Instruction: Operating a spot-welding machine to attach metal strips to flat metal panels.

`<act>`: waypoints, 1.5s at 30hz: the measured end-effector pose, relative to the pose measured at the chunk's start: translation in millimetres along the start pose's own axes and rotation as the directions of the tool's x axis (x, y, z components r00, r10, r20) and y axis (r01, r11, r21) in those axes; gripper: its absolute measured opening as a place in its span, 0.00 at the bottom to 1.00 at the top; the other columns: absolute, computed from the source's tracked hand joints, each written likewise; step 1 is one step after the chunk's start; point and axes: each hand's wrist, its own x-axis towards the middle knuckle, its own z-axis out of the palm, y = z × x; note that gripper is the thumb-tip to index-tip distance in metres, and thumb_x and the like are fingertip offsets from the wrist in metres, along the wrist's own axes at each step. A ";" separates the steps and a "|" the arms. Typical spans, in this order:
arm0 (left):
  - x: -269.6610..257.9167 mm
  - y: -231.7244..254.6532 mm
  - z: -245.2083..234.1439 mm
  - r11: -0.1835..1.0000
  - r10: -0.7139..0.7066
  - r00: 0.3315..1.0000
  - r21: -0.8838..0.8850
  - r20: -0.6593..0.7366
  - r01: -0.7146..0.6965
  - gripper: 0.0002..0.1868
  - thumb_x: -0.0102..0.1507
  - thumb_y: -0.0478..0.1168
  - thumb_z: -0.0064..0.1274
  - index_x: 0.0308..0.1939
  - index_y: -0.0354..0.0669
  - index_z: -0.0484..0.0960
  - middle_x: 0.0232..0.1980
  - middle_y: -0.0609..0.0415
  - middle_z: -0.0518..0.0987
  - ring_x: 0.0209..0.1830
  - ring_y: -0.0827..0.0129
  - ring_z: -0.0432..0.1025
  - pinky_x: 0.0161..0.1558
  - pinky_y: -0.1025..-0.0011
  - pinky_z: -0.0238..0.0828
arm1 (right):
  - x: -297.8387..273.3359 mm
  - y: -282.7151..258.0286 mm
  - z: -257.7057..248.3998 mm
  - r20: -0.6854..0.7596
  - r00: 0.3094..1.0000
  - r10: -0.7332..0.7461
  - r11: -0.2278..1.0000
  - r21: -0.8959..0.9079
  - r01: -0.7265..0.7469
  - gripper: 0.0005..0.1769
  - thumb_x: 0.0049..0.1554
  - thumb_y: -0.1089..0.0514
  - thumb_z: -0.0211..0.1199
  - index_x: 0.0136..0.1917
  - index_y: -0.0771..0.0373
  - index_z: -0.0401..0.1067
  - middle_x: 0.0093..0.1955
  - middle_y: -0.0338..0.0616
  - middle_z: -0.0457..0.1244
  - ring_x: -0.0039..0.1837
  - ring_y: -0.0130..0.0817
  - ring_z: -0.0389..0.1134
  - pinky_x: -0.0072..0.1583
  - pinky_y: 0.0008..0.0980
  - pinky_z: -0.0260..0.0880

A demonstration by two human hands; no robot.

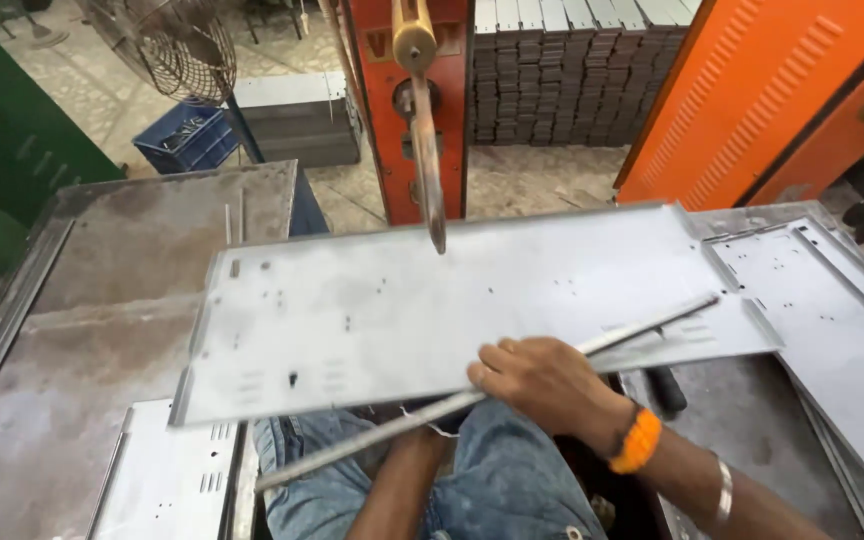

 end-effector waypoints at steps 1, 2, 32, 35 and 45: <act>-5.6 22.2 14.1 1.000 -0.007 1.000 0.026 -0.026 0.008 0.23 0.67 0.40 0.50 0.64 0.30 0.70 0.58 0.42 0.77 0.56 0.50 0.73 0.58 0.51 0.74 | 6.1 6.2 8.2 -0.002 1.000 -0.002 1.000 0.000 0.002 0.07 0.49 0.61 0.61 0.44 0.59 0.70 0.38 0.39 0.61 0.40 0.36 0.68 0.39 0.35 0.67; -13.3 42.4 29.1 0.998 -0.014 0.999 0.052 -0.052 0.017 0.24 0.67 0.40 0.51 0.64 0.30 0.70 0.58 0.41 0.78 0.56 0.50 0.74 0.57 0.51 0.74 | 12.5 12.8 16.4 0.018 1.000 0.018 1.000 0.005 -0.018 0.07 0.50 0.61 0.61 0.45 0.60 0.70 0.39 0.40 0.61 0.42 0.37 0.68 0.41 0.36 0.68; -71.3 241.6 151.2 0.947 0.276 0.824 0.287 -0.495 -0.144 0.22 0.60 0.33 0.60 0.57 0.26 0.79 0.48 0.46 0.84 0.43 0.62 0.81 0.45 0.64 0.81 | 102.8 131.9 32.5 -0.088 0.900 0.427 0.885 0.246 -0.395 0.12 0.47 0.61 0.74 0.45 0.63 0.77 0.47 0.48 0.68 0.50 0.43 0.69 0.52 0.44 0.69; -76.9 257.4 157.9 0.944 0.257 0.860 0.306 -0.440 -0.125 0.23 0.60 0.34 0.60 0.58 0.28 0.77 0.45 0.44 0.84 0.38 0.62 0.80 0.40 0.63 0.80 | 105.8 136.5 34.9 -0.300 0.893 0.337 0.935 -0.007 -0.355 0.16 0.46 0.57 0.74 0.47 0.65 0.77 0.48 0.51 0.67 0.51 0.49 0.69 0.51 0.45 0.67; -94.3 297.3 -29.3 0.534 0.623 0.674 0.846 -0.397 0.004 0.11 0.63 0.35 0.54 0.48 0.37 0.84 0.40 0.48 0.85 0.35 0.64 0.79 0.36 0.63 0.78 | 77.4 172.5 57.4 -0.115 0.846 0.521 0.851 0.148 -0.504 0.14 0.66 0.54 0.62 0.57 0.64 0.81 0.42 0.53 0.70 0.37 0.40 0.68 0.42 0.40 0.67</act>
